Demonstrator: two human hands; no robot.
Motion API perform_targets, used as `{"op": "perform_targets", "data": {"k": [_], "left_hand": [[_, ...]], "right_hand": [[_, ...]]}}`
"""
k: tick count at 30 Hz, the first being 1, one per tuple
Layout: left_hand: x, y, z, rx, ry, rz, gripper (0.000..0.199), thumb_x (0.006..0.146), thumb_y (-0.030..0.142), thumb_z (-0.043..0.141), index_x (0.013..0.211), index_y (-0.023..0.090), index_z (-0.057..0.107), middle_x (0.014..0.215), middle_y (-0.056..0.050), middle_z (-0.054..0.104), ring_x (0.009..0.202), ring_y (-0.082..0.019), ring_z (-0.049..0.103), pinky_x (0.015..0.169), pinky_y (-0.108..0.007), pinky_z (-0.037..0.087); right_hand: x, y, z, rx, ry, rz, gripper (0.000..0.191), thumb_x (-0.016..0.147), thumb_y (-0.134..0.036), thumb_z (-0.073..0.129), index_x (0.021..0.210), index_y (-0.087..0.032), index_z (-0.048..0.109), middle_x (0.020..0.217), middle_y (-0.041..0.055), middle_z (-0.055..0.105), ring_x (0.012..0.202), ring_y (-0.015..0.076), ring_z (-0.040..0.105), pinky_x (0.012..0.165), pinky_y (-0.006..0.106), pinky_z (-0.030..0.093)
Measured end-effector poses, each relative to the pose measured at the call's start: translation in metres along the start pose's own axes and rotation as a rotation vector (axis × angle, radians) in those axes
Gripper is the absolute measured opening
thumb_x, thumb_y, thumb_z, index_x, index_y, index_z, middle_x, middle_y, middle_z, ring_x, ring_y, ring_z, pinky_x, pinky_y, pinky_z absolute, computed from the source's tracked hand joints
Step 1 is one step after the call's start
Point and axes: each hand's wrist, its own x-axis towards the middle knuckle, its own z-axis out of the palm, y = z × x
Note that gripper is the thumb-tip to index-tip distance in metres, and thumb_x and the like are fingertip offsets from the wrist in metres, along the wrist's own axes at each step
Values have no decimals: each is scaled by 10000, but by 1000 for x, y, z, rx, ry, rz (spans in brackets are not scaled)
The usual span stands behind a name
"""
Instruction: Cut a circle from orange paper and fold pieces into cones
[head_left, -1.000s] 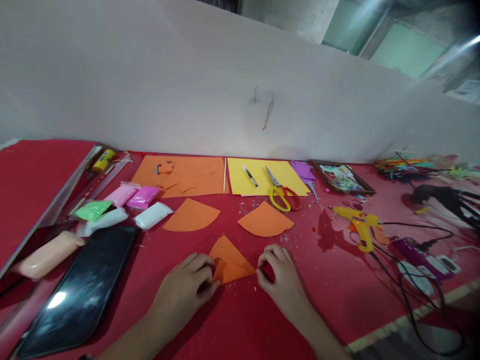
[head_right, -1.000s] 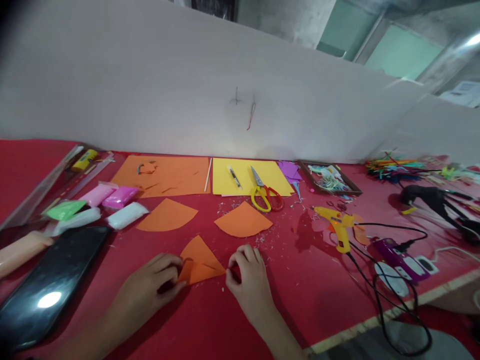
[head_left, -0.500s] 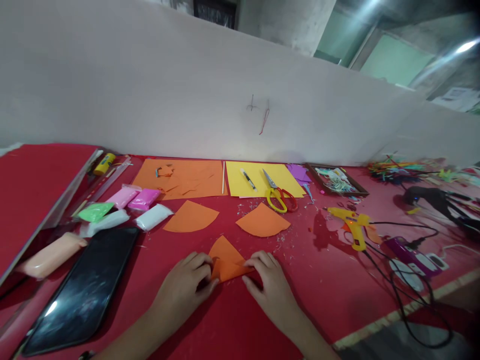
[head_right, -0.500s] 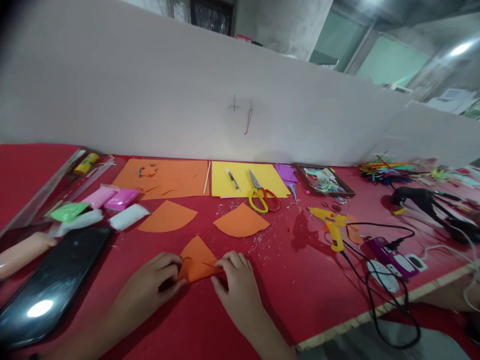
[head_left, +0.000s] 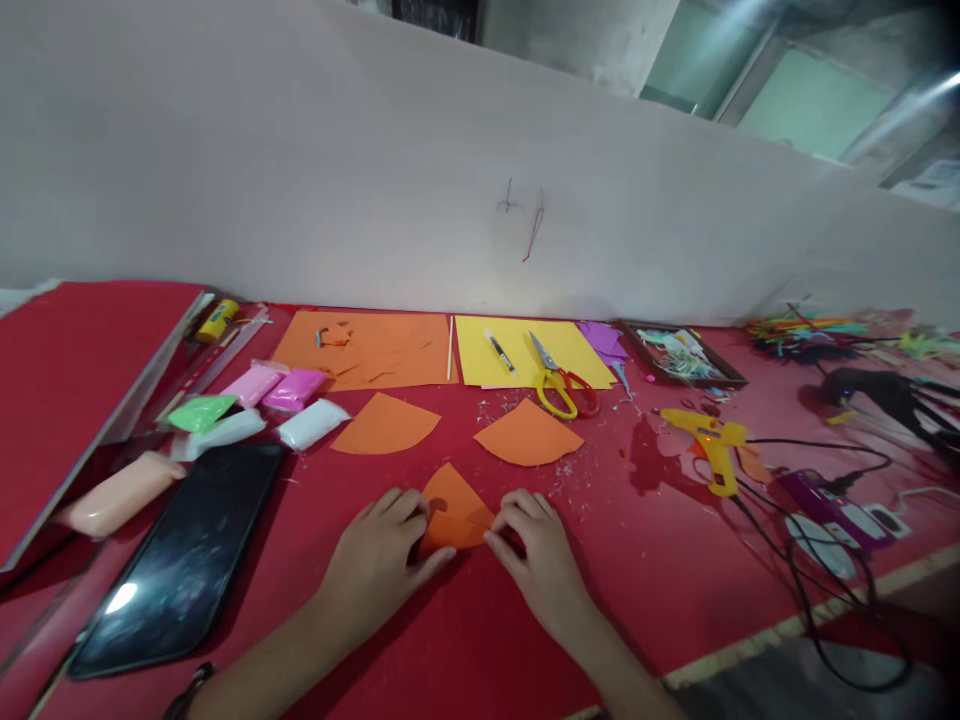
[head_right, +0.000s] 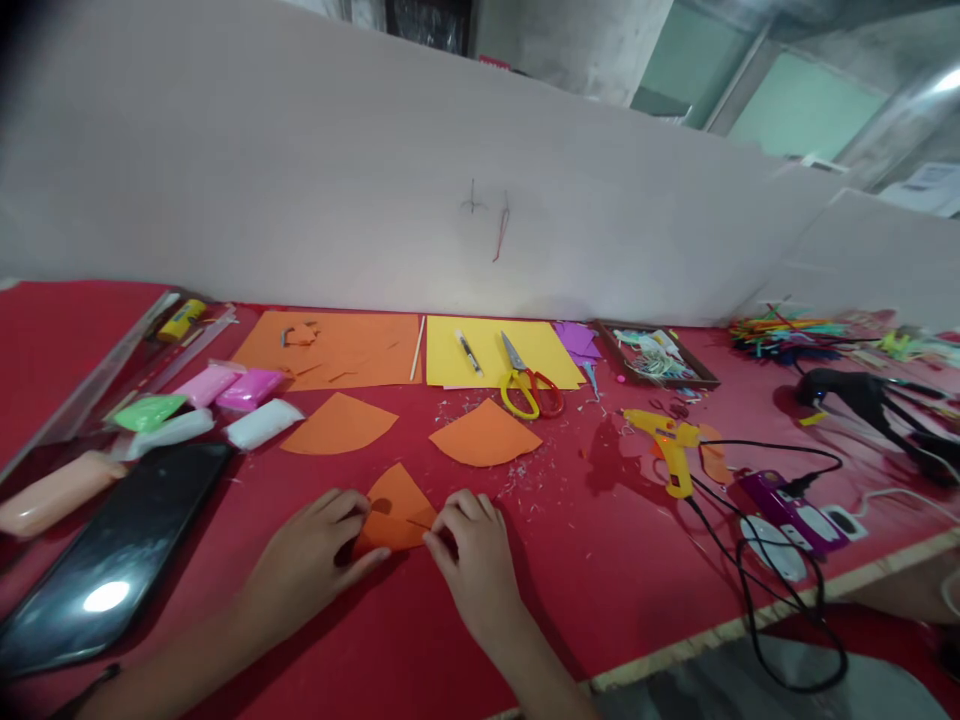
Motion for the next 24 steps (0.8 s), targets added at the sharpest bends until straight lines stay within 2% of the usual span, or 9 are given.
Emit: {"op": "perform_targets", "data": {"k": [5,12,24], "left_hand": [[5,2,-1,28,-46,-5,296,846,389,479,692,174,610,854,-35,570,796,-189,520,670,-316,421],[5,-4,3,-9,-36,14,295,856,375,470,685,175,603,830,-29,562,761,-166,499,650,-291,391],[5,-2,0,-41,-24,28,276,862,308,451,646,177,561,822,-19,541,763,-160,488,652,-282,373]], "right_hand": [[2,2,0,9,0,-4,90,788,-174,574,714,-187,524,850,2,540,799,165,463,702,284,341],[3,3,2,-30,25,11,110,781,-194,585,695,-183,517,789,1,526,753,162,461,682,281,344],[3,2,4,-67,47,-3,122,786,-170,558,680,-180,498,772,13,516,737,164,458,675,286,349]]}}
